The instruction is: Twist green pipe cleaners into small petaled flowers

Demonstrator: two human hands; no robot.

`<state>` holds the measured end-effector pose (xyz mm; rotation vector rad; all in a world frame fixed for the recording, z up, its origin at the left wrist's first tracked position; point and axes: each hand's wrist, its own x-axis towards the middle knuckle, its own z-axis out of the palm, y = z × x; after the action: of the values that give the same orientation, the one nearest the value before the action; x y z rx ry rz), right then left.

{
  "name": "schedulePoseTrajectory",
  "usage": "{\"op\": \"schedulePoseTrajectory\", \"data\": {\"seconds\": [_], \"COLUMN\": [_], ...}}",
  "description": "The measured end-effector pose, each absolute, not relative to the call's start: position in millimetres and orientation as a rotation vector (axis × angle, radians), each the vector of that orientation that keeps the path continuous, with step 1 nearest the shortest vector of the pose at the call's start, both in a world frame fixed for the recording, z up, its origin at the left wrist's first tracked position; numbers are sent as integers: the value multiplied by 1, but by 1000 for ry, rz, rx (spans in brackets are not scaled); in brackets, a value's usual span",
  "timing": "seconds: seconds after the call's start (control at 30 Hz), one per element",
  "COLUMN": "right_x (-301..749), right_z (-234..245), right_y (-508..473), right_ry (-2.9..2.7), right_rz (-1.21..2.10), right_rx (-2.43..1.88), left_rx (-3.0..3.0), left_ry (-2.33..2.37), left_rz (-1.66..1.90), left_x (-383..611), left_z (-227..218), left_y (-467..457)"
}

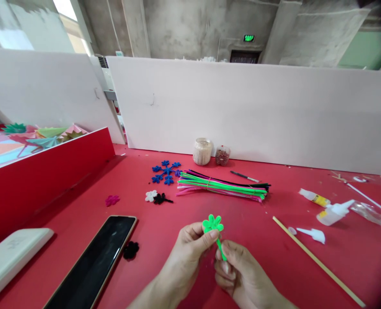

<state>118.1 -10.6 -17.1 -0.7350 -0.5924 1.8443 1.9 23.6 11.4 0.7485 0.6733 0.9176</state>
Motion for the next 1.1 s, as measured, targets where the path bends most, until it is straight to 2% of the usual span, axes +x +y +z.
{"op": "schedulePoseTrajectory", "data": {"seconds": [0.13, 0.3, 0.37, 0.43, 0.5, 0.6, 0.73, 0.87, 1.1], "right_x": [123, 127, 129, 131, 132, 131, 124, 121, 120], "right_z": [-14, -10, -9, -7, -6, -6, -5, -3, -13], "right_y": [-11, -5, -3, -3, -6, -10, -11, -13, -15], "right_ry": [-1122, -1806, -1880, -1882, -1746, -1160, -575, -440, -567], "right_rz": [1377, 185, -94, 40, 552, 1418, 1998, 2210, 2075], "right_rx": [-1100, -1332, -1306, -1289, -1269, -1138, -846, -623, -563], "left_rx": [825, 870, 851, 802, 739, 681, 658, 654, 687], "left_ry": [802, 943, 968, 926, 830, 701, 628, 603, 666], "left_rz": [1037, 1135, 1148, 1110, 1040, 983, 881, 787, 878], "left_x": [3, 7, 8, 8, 6, 3, 1, 1, 0], "left_z": [12, 11, 11, 12, 13, 15, 16, 15, 12], "left_y": [20, 14, 15, 17, 20, 23, 23, 21, 22]}}
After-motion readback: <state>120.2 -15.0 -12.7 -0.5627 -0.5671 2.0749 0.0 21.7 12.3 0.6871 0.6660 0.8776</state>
